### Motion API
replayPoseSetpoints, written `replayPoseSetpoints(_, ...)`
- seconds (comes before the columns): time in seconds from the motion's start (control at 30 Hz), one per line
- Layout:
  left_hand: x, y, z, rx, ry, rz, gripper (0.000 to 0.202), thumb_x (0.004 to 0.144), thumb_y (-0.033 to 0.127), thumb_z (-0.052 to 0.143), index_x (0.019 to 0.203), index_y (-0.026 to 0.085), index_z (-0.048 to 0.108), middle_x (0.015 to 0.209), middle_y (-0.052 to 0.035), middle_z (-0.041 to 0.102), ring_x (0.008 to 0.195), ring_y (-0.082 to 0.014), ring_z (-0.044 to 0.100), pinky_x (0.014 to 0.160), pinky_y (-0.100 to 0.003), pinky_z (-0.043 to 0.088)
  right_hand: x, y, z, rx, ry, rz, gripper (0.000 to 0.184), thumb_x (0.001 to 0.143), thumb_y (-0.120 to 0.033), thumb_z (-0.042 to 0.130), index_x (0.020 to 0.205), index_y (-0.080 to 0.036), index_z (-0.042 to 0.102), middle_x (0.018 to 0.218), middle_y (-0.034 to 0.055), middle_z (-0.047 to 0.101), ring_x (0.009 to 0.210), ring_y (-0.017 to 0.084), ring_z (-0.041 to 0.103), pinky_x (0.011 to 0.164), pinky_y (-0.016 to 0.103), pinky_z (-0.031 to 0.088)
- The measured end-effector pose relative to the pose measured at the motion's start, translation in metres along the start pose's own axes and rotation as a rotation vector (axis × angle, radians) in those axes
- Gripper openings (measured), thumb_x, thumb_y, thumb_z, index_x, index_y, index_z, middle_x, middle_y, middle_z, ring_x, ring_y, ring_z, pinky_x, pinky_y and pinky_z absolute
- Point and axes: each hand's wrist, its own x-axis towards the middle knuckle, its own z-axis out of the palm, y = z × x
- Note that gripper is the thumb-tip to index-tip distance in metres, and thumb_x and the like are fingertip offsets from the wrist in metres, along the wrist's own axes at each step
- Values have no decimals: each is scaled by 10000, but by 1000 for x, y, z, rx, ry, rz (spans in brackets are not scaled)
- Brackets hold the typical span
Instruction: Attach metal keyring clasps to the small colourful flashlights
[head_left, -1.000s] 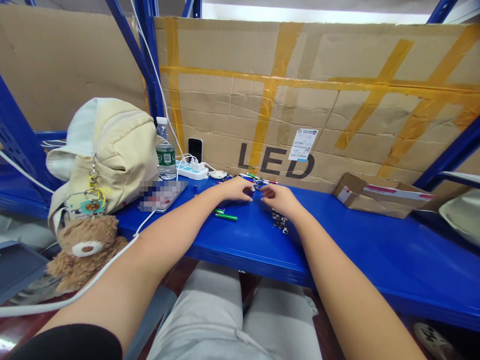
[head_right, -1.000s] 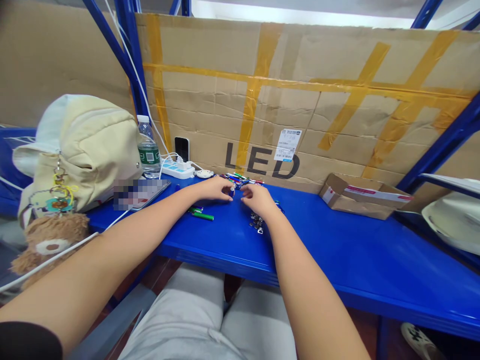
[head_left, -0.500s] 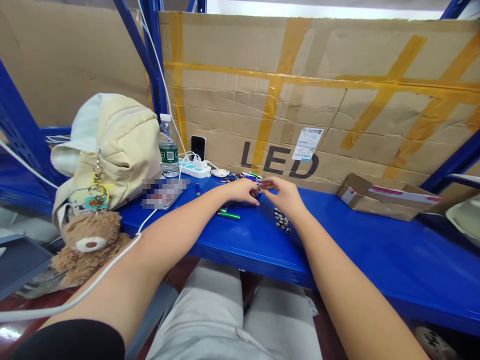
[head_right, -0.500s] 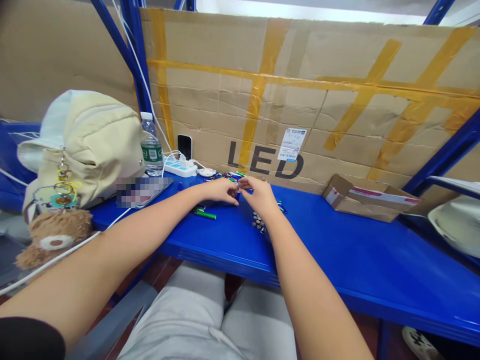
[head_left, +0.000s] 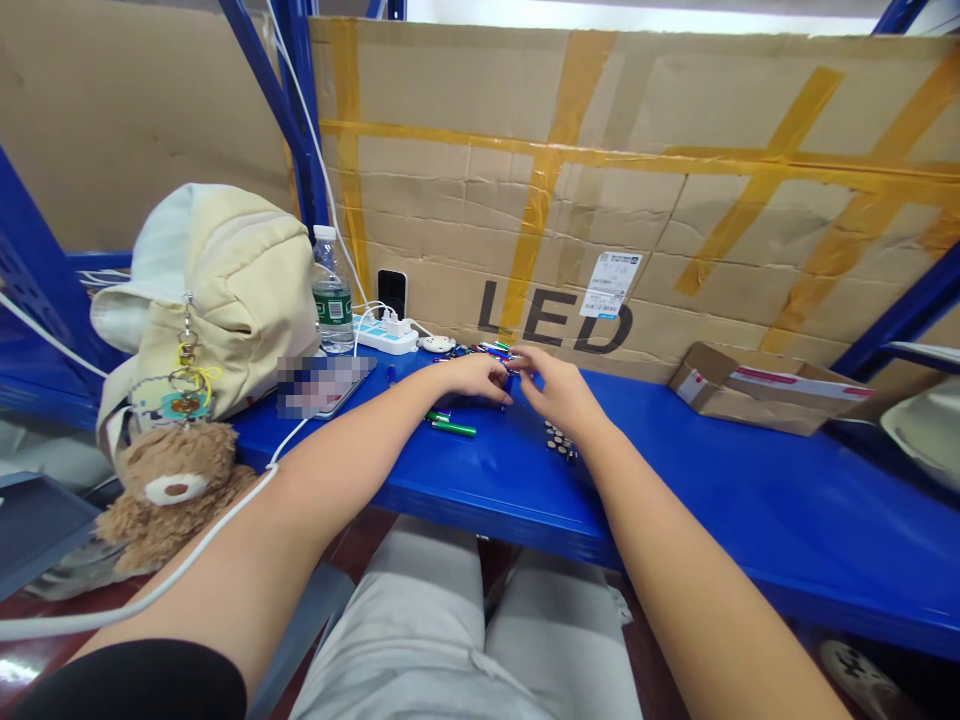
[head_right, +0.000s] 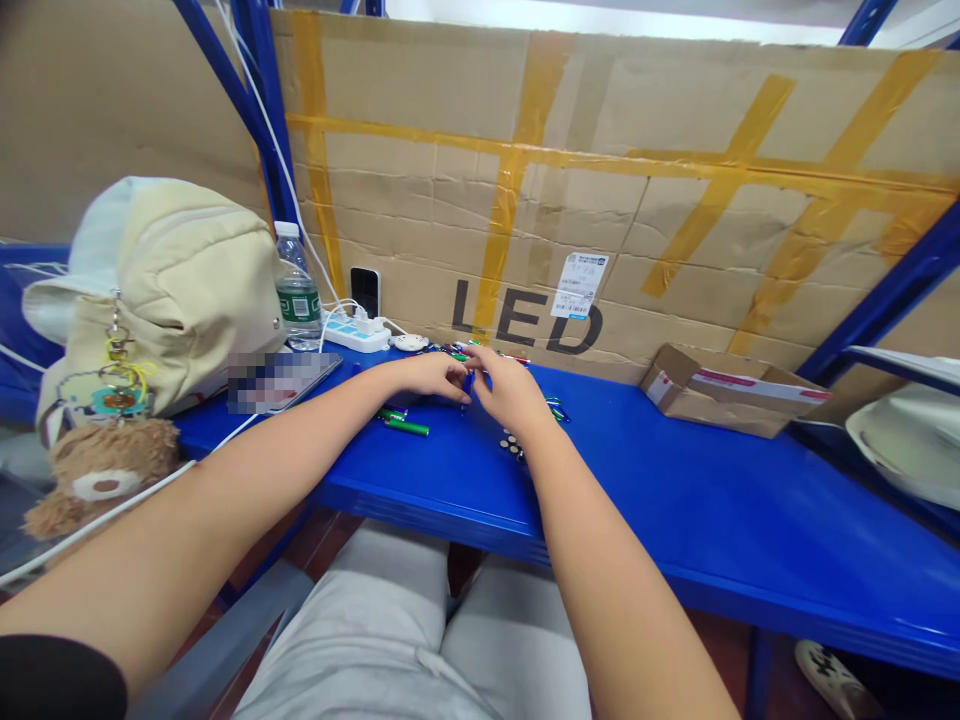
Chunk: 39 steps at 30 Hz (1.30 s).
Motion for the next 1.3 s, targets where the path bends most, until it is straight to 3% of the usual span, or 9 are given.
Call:
replayPoseSetpoints(0.1,-2,0,-2,26,65,-4,267,708,404,676,782,150,642,732,-5,663,686,-138,576,619,-240,393,-1,10,-9,19,165,129,380,811,-144,469,1170,-159,594,1042,89,706,982,203,647,890,341,482)
replayPoseSetpoints(0.17,-2,-2,-4,55,104,-5,246,726,388,653,804,156,641,747,-5,664,683,-135,572,606,-235,382,-3,19,-18,-75,138,267,284,788,-171,507,1026,-157,660,977,96,712,919,218,649,835,349,493)
replayPoseSetpoints(0.33,-3,-11,-7,223,188,11,201,755,354,595,759,155,617,748,-18,638,668,-135,542,571,-237,335,-12,33,-32,-189,-401,541,99,695,-279,675,718,-189,711,775,73,721,691,203,646,611,291,479)
replayPoseSetpoints(0.4,-2,-12,-8,247,200,11,195,760,349,584,749,157,613,753,-20,636,666,-134,535,569,-239,326,-14,34,-31,-159,-482,551,105,686,-301,699,685,-198,717,735,63,722,639,188,641,561,273,466)
replayPoseSetpoints(0.57,-1,-10,-7,252,163,6,200,761,357,593,774,160,622,773,-24,651,676,-146,539,584,-243,335,-13,33,-25,-161,-471,476,112,709,-312,689,668,-214,723,701,53,723,592,172,633,513,259,450)
replayPoseSetpoints(0.7,-1,-6,-4,232,142,39,192,770,351,586,801,167,631,774,-18,655,678,-143,542,601,-241,337,-12,29,-22,-171,-472,510,120,726,-316,678,680,-211,715,730,53,730,632,184,643,538,269,458)
replayPoseSetpoints(0.87,-3,2,-1,284,98,84,190,780,338,600,829,160,643,786,-24,642,689,-143,536,619,-243,337,-11,24,-19,-133,-475,497,78,706,-225,672,634,-208,698,724,45,728,650,181,643,569,267,458)
replayPoseSetpoints(1.13,0,15,7,251,47,182,145,785,271,629,853,148,662,806,-28,658,700,-140,550,642,-243,356,-4,15,-17,121,-170,419,232,803,-338,563,801,-169,722,769,35,713,715,169,618,630,265,438)
replayPoseSetpoints(1.3,2,14,9,269,34,200,186,790,280,638,914,146,675,876,-38,681,760,-148,582,658,-233,375,-4,14,-15,278,-181,421,246,779,-362,586,810,-163,726,827,45,721,768,175,623,684,269,452)
